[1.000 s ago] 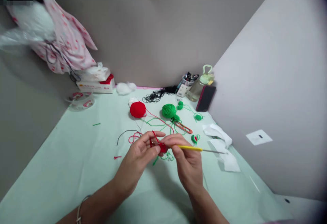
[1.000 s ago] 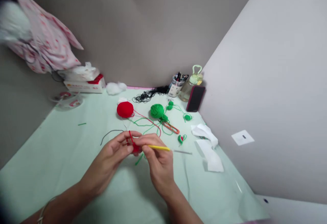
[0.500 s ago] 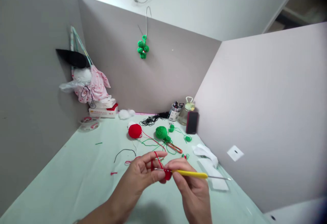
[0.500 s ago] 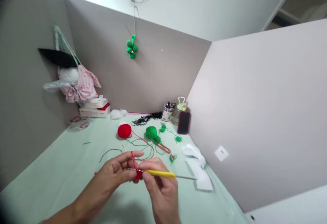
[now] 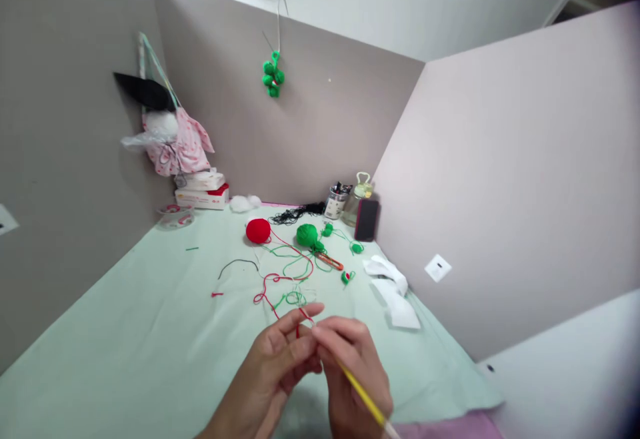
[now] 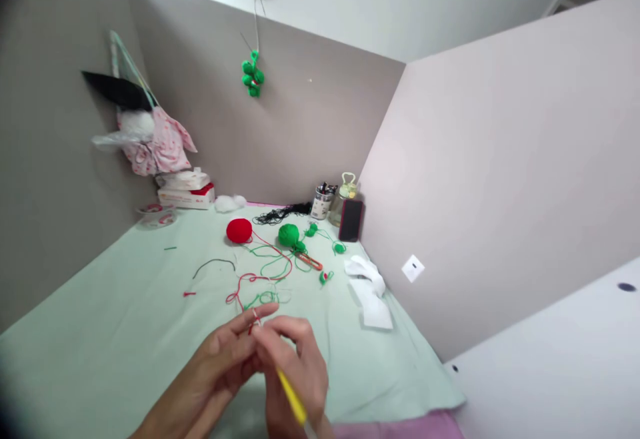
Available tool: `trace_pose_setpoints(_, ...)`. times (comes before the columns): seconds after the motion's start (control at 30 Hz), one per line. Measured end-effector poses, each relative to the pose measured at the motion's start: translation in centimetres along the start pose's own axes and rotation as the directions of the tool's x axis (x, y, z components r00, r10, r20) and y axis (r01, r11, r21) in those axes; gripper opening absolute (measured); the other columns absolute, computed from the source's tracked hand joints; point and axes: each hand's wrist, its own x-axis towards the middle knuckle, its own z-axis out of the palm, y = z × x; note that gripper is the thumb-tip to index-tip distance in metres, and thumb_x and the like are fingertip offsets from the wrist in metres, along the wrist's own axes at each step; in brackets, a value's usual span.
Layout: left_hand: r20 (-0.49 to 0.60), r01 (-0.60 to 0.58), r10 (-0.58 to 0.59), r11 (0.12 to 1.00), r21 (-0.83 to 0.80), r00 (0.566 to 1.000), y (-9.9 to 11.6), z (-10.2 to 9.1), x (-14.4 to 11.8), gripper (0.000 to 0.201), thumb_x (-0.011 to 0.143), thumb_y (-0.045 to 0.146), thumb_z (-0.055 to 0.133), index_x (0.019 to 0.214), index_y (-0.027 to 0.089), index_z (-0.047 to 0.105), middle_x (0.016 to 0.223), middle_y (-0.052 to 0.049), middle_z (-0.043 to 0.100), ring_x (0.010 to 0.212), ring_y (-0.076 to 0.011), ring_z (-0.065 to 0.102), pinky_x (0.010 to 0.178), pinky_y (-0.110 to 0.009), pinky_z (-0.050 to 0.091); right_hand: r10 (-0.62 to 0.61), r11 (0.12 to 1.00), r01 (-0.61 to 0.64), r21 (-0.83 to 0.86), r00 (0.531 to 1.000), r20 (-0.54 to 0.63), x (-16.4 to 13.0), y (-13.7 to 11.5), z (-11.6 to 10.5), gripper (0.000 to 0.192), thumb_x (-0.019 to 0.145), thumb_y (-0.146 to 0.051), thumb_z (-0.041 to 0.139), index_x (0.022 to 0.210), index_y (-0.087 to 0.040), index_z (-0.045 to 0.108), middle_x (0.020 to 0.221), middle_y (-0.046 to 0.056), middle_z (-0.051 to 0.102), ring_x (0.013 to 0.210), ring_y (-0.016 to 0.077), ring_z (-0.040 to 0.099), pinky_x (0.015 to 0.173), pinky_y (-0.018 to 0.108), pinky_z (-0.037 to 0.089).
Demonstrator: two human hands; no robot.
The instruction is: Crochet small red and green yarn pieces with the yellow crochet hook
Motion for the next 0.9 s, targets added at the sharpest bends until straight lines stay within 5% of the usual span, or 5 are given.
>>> trace_pose_setpoints(0.3, -0.091, 0.052, -0.049, 0.998, 0.035, 0.995, 0.8, -2.5, 0.9, 0.038, 0.08, 0.034, 0.09, 0.115, 0.023, 0.083, 0.08, 0.002, 0.064, 0.076, -0.0127, 0.06, 0.084, -0.027, 0.052, 0.545, 0.64, -0.529, 0.558, 0.824, 0.156, 0.6, 1.7, -0.3, 0.019, 0.103, -0.03, 0.063, 0.096, -0.024, 0.08, 0.087, 0.003, 0.07, 0.064, 0.0126, 0.071, 0.062, 0.026, 0.06)
trace_pose_setpoints(0.47, -0.116, -0.081, 0.099, 0.985, 0.155, 0.988, -0.2, -2.8, 1.1, 0.056, 0.081, 0.032, 0.09, 0.134, 0.03, 0.074, 0.086, 0.001, 0.069, 0.087, -0.0164, 0.063, 0.09, -0.029, 0.051, 0.302, 0.928, -0.325, 0.18, 0.942, 0.143, -0.5, 1.5, 1.4, 0.029, 0.101, -0.012, 0.061, 0.114, -0.03, 0.08, 0.096, 0.004, 0.071, 0.081, 0.0162, 0.073, 0.07, 0.028, 0.061)
trace_pose_setpoints(0.57, -0.107, 0.011, -0.005, 0.998, 0.055, 0.994, -0.1, -3.1, 1.2, 0.06, 0.08, 0.032, 0.091, 0.137, 0.027, 0.073, 0.089, -0.001, 0.071, 0.087, -0.0161, 0.063, 0.091, -0.03, 0.052, 0.108, 0.993, -0.102, -0.062, 0.987, 0.116, -1.1, 1.7, 1.7, 0.042, 0.096, -0.003, 0.063, 0.124, -0.031, 0.077, 0.105, 0.007, 0.072, 0.093, 0.018, 0.072, 0.075, 0.028, 0.061)
trace_pose_setpoints(0.77, -0.087, 0.13, -0.137, 0.988, -0.079, 0.987, 1.0, -3.8, 1.3, 0.043, 0.075, 0.03, 0.093, 0.115, 0.019, 0.083, 0.076, 0.001, 0.065, 0.072, -0.0115, 0.06, 0.078, -0.026, 0.051, 0.47, 0.813, -0.467, 0.349, 0.879, 0.082, 0.3, 2.0, 0.7, 0.023, 0.105, -0.02, 0.055, 0.099, -0.026, 0.076, 0.08, 0.001, 0.066, 0.069, 0.0136, 0.064, 0.064, 0.027, 0.056)
trace_pose_setpoints(0.9, -0.121, -0.014, 0.025, 0.996, 0.091, 0.992, 0.1, -3.3, 1.2, 0.048, 0.081, 0.028, 0.089, 0.128, 0.025, 0.078, 0.081, 0.002, 0.067, 0.08, -0.0146, 0.061, 0.086, -0.029, 0.05, 0.394, 0.872, -0.42, 0.251, 0.907, 0.148, 0.1, 1.7, 1.2, 0.022, 0.103, -0.017, 0.058, 0.102, -0.026, 0.078, 0.089, 0.003, 0.07, 0.074, 0.0151, 0.07, 0.065, 0.027, 0.059)
